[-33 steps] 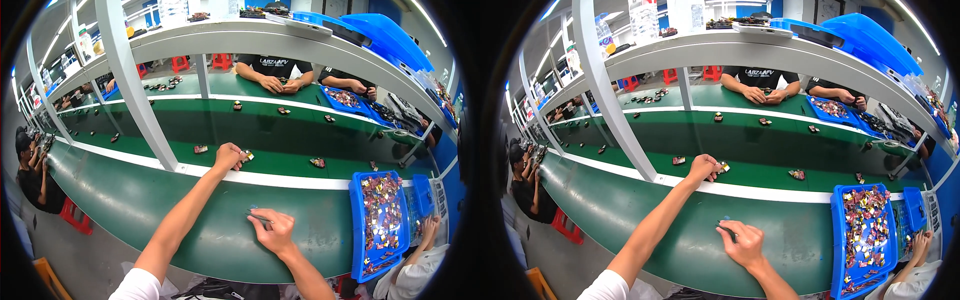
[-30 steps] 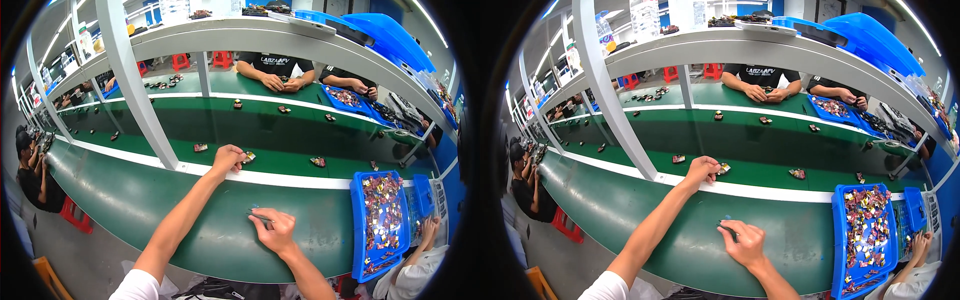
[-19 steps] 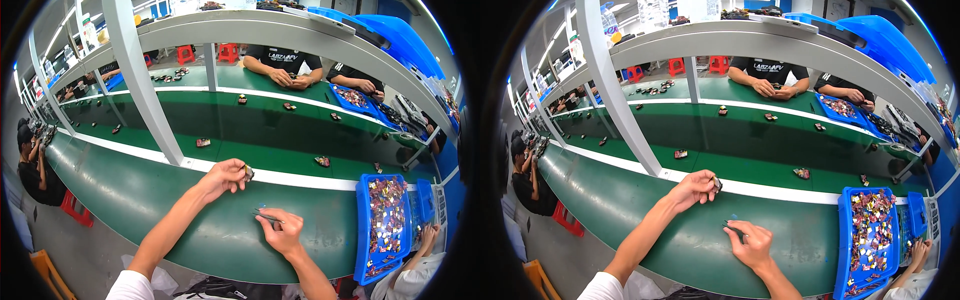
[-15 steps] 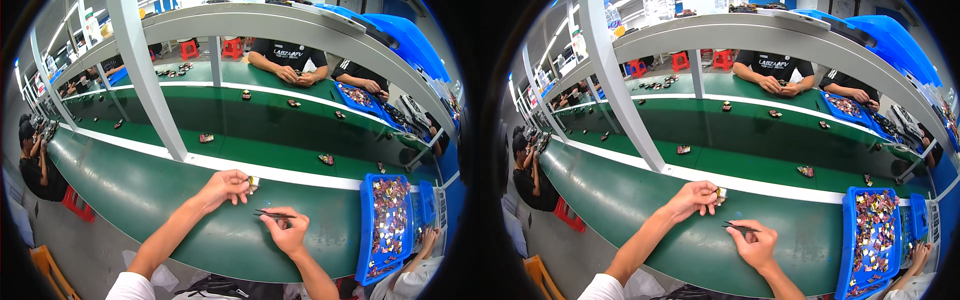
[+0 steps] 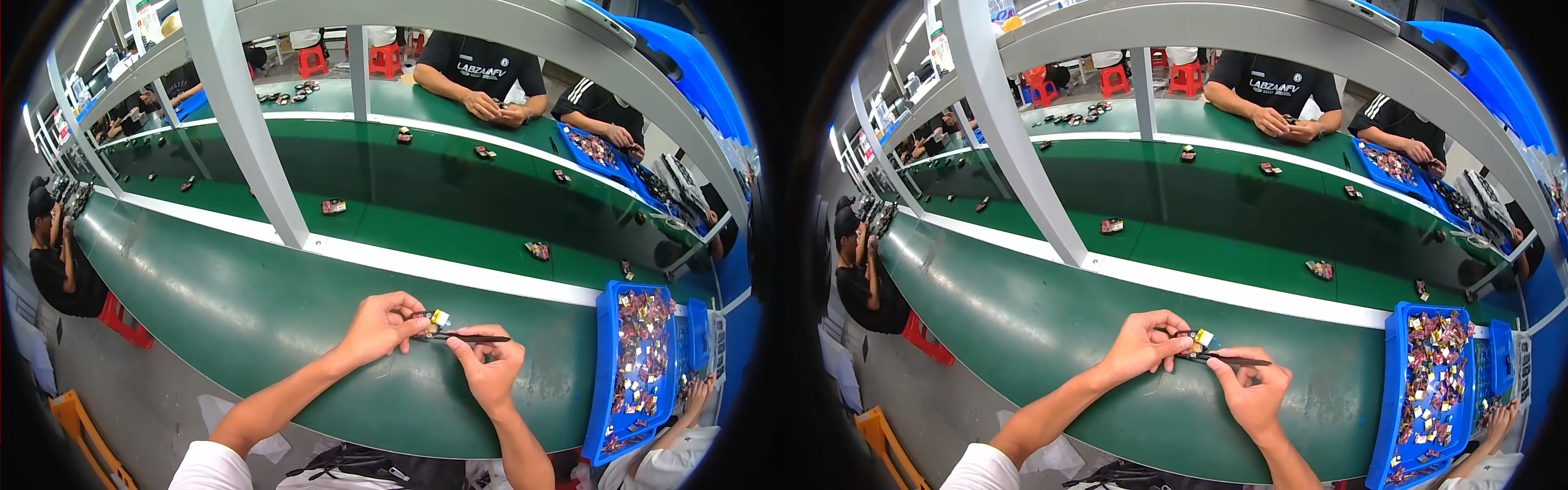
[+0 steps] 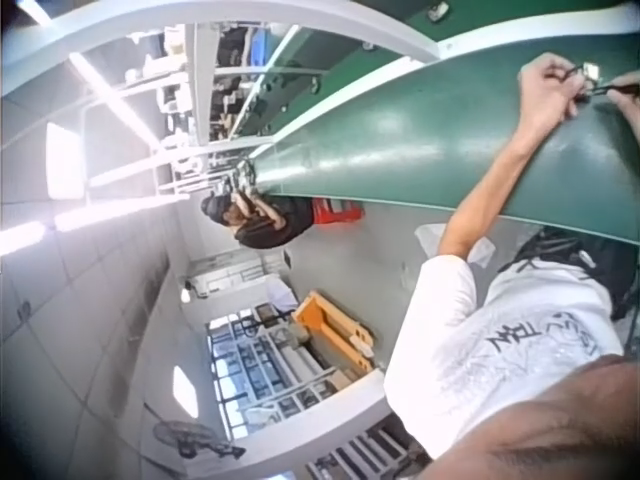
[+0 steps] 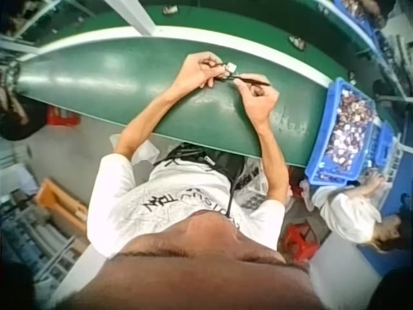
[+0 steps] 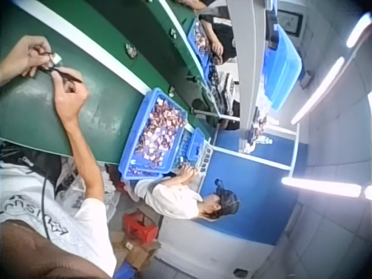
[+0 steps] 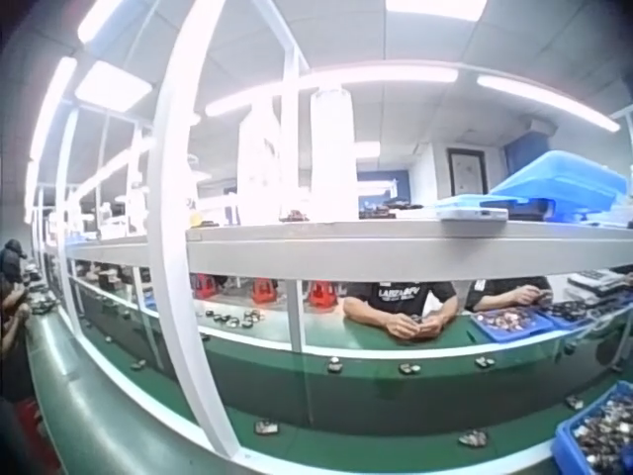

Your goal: Assembling small electronic components onto circuit boards on a factory assembly line.

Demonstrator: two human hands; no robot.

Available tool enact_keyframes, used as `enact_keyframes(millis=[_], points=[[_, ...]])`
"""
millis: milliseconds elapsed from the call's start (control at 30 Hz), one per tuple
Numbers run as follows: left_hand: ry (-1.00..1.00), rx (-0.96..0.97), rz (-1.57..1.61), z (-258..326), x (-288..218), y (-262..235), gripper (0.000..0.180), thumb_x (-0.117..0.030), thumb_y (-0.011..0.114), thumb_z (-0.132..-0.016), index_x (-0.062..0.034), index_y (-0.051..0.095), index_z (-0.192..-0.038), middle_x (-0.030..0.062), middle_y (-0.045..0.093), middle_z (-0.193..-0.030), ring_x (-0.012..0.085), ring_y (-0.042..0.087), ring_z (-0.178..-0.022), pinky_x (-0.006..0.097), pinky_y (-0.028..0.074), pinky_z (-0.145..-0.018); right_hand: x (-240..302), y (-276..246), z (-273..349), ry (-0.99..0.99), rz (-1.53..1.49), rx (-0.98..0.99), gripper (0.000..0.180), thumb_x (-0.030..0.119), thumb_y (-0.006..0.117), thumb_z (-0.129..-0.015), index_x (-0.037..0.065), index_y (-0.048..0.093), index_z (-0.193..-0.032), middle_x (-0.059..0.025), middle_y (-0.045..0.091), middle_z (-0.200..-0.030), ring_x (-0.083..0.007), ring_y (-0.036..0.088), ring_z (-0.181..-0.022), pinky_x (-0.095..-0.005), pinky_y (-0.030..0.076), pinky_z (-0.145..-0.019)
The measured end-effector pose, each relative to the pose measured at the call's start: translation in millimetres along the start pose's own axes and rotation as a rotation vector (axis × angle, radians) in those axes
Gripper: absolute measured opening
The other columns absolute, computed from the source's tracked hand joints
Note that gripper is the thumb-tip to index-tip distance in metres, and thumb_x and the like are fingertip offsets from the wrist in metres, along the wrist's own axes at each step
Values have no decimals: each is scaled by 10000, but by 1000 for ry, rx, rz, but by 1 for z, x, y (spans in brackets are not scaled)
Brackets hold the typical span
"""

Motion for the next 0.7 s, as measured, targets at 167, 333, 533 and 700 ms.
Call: enact_keyframes(millis=[167, 333, 533, 700], points=[[17, 10, -16, 4, -3, 4, 224, -78, 694, -961, 69, 645, -1122, 107, 717, -877, 101, 662, -589, 222, 458, -434, -1, 2, 2, 20, 30, 3, 146, 0, 841, -795, -12, 752, -910, 0, 679, -692, 8, 404, -454, -204, 258, -429], [42, 7, -11, 5, -2, 9, 211, -60, 679, -967, 74, 645, -1126, 109, 717, -847, 111, 665, -595, 233, 484, -451, -4, 0, 1, 49, 36, 22, 145, 4, 840, -798, -16, 741, -902, 26, 613, -638, 14, 392, -457, -211, 237, -429], [60, 19, 2, 5, 5, 13, 205, -47, 667, -971, 75, 643, -1133, 111, 720, -821, 112, 663, -602, 238, 499, -466, 1, -1, -2, 244, -125, 65, 154, -22, 811, -827, -32, 716, -948, -3, 661, -728, -1, 504, -550, -184, 315, -468], [123, -2, 40, 6, 5, 15, 174, -64, 682, -952, 67, 670, -1066, 110, 732, -811, 110, 655, -564, 249, 485, -446, 0, -2, -5, 511, -373, 48, 159, -79, 749, -861, -92, 667, -997, -150, 724, -910, -148, 702, -798, -227, 564, -693]])
Point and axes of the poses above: each hand's wrist, its own z-axis away from the middle knuckle, its own y-axis out of the palm, x = y × z, the point moved 3 cm from there along -z, towards the middle knuckle
